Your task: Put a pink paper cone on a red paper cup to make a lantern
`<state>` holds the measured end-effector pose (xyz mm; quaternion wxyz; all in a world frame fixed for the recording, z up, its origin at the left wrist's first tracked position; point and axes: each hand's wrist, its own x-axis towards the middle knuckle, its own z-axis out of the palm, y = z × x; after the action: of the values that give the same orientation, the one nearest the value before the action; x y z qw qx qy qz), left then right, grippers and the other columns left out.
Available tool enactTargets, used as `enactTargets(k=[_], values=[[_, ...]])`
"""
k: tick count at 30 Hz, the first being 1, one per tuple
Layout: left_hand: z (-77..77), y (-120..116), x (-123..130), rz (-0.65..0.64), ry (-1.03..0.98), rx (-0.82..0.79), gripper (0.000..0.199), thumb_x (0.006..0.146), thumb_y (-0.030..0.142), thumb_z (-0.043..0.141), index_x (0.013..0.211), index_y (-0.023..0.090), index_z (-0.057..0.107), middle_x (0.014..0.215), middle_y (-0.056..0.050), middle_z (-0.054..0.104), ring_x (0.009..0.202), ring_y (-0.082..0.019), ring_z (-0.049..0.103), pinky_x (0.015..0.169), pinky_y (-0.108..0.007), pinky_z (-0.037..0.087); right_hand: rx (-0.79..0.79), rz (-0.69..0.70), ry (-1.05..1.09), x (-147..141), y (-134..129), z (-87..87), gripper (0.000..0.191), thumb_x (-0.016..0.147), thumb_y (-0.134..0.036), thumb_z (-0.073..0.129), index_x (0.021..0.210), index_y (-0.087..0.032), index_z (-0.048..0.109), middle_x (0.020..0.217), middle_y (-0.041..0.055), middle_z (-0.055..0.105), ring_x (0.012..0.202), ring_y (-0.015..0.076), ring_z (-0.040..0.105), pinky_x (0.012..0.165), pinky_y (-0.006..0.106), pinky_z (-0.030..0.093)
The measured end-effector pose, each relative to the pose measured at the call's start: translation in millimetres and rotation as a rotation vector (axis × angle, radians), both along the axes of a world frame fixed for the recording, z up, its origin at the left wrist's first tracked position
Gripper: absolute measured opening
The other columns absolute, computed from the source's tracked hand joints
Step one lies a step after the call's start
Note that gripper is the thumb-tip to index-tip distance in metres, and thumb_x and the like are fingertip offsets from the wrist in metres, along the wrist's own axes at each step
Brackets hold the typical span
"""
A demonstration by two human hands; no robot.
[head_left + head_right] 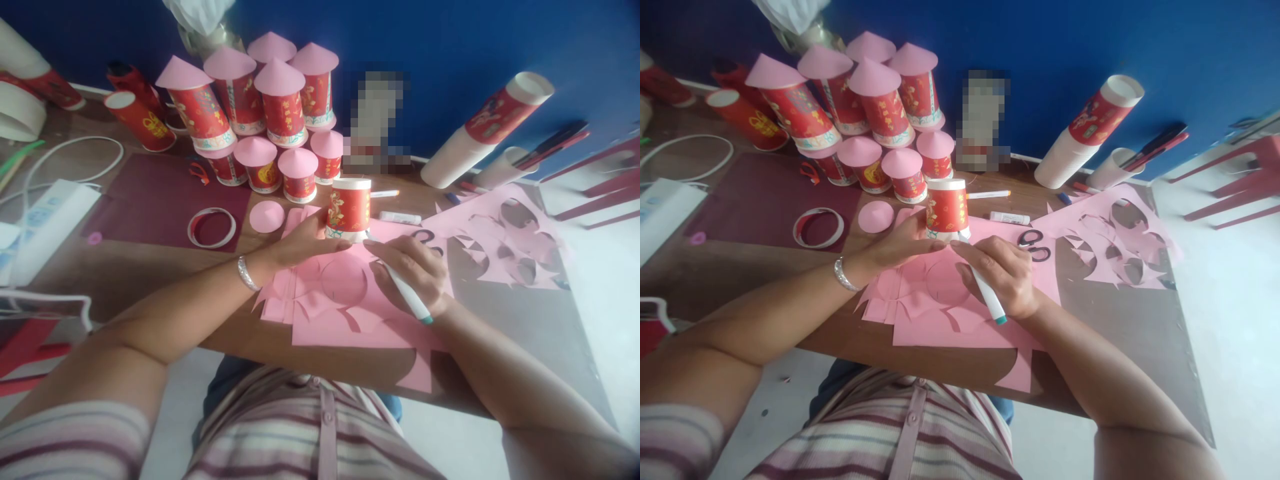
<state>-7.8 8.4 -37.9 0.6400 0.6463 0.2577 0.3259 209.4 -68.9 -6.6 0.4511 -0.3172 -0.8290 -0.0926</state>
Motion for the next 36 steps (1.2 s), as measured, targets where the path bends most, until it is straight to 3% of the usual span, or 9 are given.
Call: enactTargets(k=[11, 21, 36], values=[[5.1, -2, -2, -0.001, 0.029, -0.01, 0.065, 0.083, 0.045, 0.085, 0.139, 0.02, 0.061, 0.144, -0.013, 0.067, 0.141, -0.036, 0.057, 0.12, -0.054, 0.044, -0.102, -0.154, 0.053, -5, -10, -0.9, 0.015, 0.092, -0.014, 0.07, 0.098, -0.023, 0.061, 0.078, -0.0004, 0.073, 0.066, 0.0161, 0.073, 0.054, 0.027, 0.054], [0.9, 0, -2, -0.037, -0.037, -0.035, 0.062, 0.083, 0.041, 0.085, 0.136, 0.021, 0.061, 0.145, -0.013, 0.066, 0.139, -0.035, 0.059, 0.118, -0.055, 0.045, -0.019, -0.1, 0.032, -4, -6, 1.4, 0.024, 0.088, -0.008, 0.073, 0.101, -0.022, 0.058, 0.079, 0.0002, 0.072, 0.064, 0.0146, 0.071, 0.05, 0.024, 0.054], [3.2, -1, -3, -0.037, 0.006, -0.045, 0.06, 0.083, 0.043, 0.083, 0.134, 0.021, 0.06, 0.142, -0.011, 0.068, 0.137, -0.035, 0.06, 0.117, -0.054, 0.047, 0.055, 0.005, -0.028, -2, 0, 0.0, 0.021, 0.089, -0.007, 0.068, 0.101, -0.021, 0.059, 0.08, 0.0017, 0.069, 0.065, 0.0141, 0.068, 0.054, 0.025, 0.056]])
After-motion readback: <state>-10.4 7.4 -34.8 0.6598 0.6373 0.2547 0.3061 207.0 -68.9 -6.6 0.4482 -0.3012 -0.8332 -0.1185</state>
